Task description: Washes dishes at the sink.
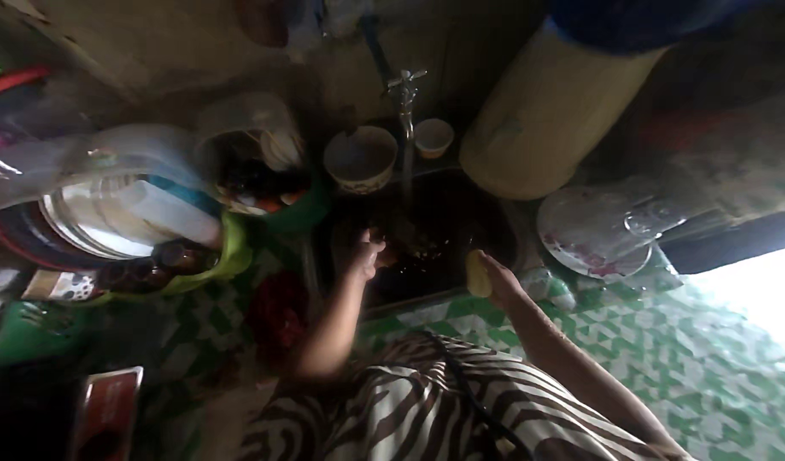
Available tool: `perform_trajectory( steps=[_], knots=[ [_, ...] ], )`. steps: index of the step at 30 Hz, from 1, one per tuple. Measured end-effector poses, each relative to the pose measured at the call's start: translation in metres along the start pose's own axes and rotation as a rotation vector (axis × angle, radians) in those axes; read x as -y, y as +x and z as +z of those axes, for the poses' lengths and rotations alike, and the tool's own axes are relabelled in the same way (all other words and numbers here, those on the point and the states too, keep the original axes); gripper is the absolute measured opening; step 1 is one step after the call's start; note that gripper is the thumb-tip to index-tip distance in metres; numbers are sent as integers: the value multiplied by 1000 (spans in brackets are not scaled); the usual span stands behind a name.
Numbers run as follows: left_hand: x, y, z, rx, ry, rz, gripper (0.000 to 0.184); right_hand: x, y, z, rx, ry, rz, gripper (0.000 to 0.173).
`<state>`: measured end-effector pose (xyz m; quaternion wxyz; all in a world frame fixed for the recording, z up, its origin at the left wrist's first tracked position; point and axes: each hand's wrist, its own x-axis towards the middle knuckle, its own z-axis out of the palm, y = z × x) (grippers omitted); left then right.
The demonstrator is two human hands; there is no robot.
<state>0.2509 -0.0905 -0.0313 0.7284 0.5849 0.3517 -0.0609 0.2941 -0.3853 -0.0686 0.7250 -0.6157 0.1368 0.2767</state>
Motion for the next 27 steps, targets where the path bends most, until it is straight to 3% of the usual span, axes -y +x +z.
perform_trajectory(
  steps=[4,7,13,27],
  knots=[
    [3,-2,7,15,-72,-52,48,-2,3,-3,-22,5,3,38],
    [11,3,16,-21,-67,35,56,-1,4,-4,-14,16,7,38],
    [14,0,20,-246,-229,167,51,0,6,-8,1,39,2,37],
    [7,-42,-21,-554,-441,170,48,-4,13,10,25,-31,36,39]
  ],
)
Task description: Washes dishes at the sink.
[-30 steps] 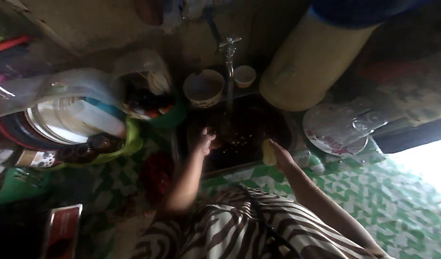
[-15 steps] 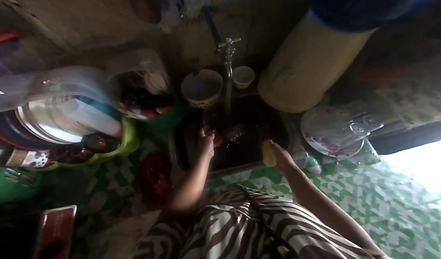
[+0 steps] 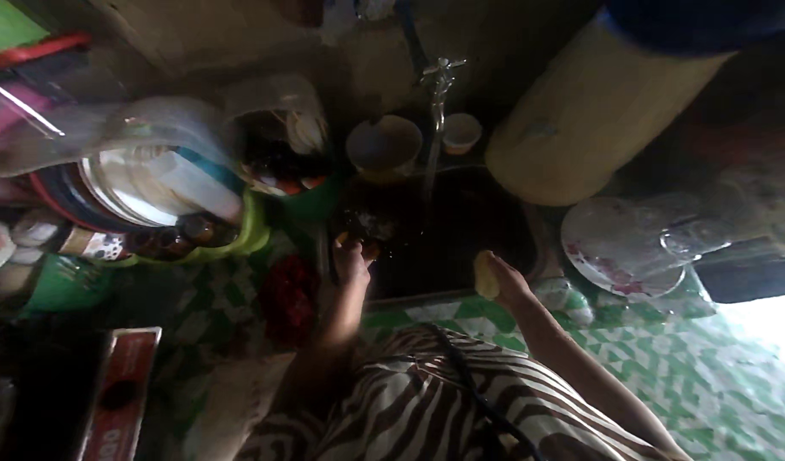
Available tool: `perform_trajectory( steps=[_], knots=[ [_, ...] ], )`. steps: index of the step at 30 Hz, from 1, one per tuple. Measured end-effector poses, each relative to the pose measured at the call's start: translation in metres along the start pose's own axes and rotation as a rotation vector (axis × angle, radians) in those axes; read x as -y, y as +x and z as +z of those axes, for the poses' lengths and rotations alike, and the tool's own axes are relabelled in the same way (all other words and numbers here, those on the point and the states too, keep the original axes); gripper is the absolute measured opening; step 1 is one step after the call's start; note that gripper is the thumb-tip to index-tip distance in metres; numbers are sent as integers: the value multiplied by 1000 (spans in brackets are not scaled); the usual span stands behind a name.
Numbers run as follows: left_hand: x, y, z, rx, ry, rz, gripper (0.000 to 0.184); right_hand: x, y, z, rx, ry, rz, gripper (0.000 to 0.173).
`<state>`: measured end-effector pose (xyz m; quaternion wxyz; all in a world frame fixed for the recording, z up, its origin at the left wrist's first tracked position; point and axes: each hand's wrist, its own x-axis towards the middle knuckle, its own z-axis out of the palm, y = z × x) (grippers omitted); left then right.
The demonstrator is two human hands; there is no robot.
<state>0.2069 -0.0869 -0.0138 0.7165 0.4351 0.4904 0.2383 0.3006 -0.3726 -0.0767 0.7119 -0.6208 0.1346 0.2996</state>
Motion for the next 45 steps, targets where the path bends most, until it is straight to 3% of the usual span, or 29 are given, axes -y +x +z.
perform_trajectory(
  steps=[5,9,17,27,31,40,45],
  knots=[
    [-11,8,-23,-47,5,15,51,-5,5,8,40,-52,2,41],
    [-25,3,-18,-50,-22,39,49,-4,5,15,44,-60,18,40],
    [-45,13,23,-44,-48,50,43,-5,5,12,56,-13,-9,37],
    [-41,26,68,23,-107,41,39,-9,1,-9,1,29,-13,37],
    [-54,41,85,7,-121,59,46,-4,-5,-11,-25,6,-12,37],
    [-61,82,116,-70,155,264,56,-7,-3,-11,-22,-4,-2,38],
    [-64,80,136,-126,247,261,58,-5,-5,-13,-14,18,1,36]
  ],
)
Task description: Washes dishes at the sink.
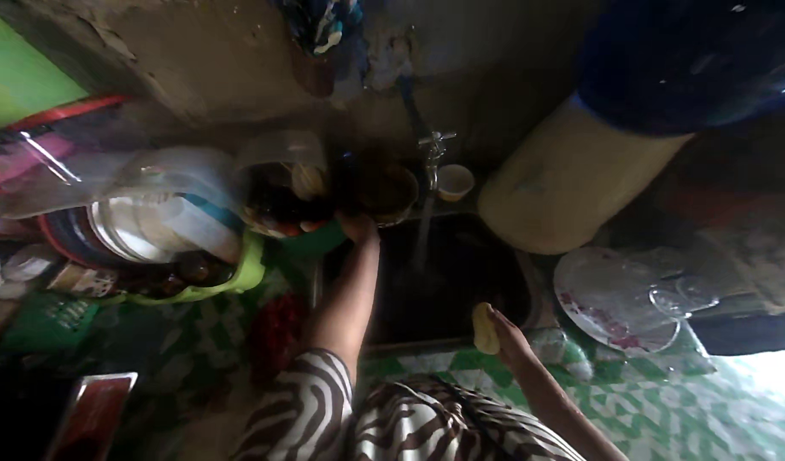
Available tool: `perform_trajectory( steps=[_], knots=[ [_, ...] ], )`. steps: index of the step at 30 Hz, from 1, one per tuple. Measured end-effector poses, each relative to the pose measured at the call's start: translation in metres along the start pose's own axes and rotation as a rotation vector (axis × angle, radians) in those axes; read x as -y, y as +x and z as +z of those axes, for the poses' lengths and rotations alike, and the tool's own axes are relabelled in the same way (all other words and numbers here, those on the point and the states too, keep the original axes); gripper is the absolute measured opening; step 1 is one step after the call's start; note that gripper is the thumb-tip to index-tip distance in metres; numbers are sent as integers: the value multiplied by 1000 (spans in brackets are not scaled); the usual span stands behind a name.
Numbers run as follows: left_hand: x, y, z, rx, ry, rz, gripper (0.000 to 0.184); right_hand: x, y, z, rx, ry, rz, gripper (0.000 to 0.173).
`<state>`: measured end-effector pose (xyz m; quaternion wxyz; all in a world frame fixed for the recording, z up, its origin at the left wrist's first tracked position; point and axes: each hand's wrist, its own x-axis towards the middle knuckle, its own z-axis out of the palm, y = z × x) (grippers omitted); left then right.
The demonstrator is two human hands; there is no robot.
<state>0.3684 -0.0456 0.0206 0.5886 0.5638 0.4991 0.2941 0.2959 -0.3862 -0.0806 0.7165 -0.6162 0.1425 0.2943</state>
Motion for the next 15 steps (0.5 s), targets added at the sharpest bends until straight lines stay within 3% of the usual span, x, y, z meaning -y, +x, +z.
perform_trajectory(
  steps=[7,15],
  knots=[
    [9,4,23,18,-181,-151,61,-1,-1,-10,9,49,12,32],
    [-1,-5,20,29,-296,-191,67,5,5,-9,21,59,19,32]
  ],
)
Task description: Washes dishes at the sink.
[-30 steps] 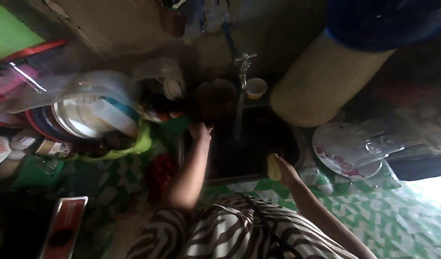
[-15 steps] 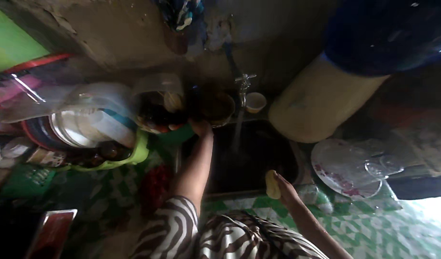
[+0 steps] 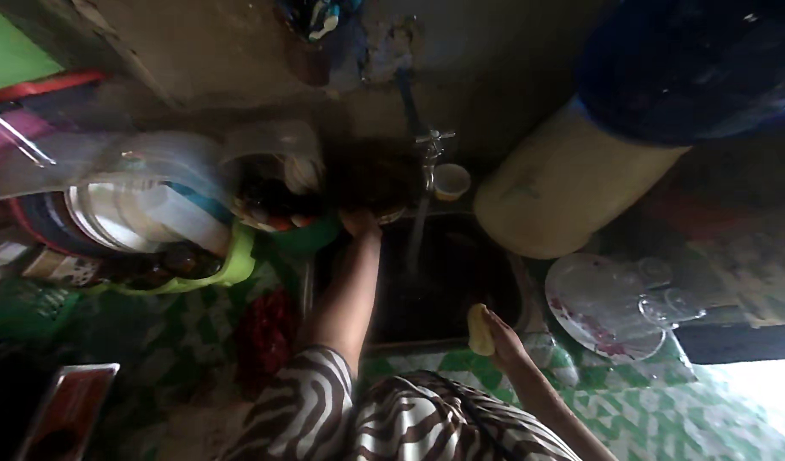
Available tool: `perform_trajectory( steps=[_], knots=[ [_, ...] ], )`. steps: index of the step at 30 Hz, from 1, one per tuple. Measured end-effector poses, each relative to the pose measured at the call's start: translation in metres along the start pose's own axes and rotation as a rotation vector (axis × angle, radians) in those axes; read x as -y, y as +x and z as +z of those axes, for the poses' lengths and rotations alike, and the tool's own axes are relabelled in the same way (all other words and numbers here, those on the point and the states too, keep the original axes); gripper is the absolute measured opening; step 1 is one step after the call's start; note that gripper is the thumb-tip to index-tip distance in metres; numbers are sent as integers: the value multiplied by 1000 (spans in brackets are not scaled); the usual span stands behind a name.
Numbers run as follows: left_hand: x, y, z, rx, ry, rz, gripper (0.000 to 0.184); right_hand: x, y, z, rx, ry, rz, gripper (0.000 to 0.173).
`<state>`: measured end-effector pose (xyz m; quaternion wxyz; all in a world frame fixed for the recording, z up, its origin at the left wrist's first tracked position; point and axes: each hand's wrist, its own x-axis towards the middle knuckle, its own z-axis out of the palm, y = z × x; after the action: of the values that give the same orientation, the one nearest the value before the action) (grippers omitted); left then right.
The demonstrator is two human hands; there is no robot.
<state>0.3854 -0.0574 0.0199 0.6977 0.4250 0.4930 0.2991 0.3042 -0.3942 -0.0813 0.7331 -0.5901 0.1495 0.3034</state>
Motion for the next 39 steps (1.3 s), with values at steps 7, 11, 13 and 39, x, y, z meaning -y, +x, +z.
perform_trajectory(
  steps=[7,11,13,39],
  knots=[
    [-10,3,-6,4,104,71,56,83,25,47,136,-778,-123,47],
    [-14,-2,-4,-9,67,39,65,143,107,91,287,-1227,-323,57],
    [-15,-4,-3,-12,54,48,61,161,148,112,278,-1369,-394,63],
    [-17,-23,1,160,-60,-213,37,158,122,86,323,-931,-303,51]
  ],
)
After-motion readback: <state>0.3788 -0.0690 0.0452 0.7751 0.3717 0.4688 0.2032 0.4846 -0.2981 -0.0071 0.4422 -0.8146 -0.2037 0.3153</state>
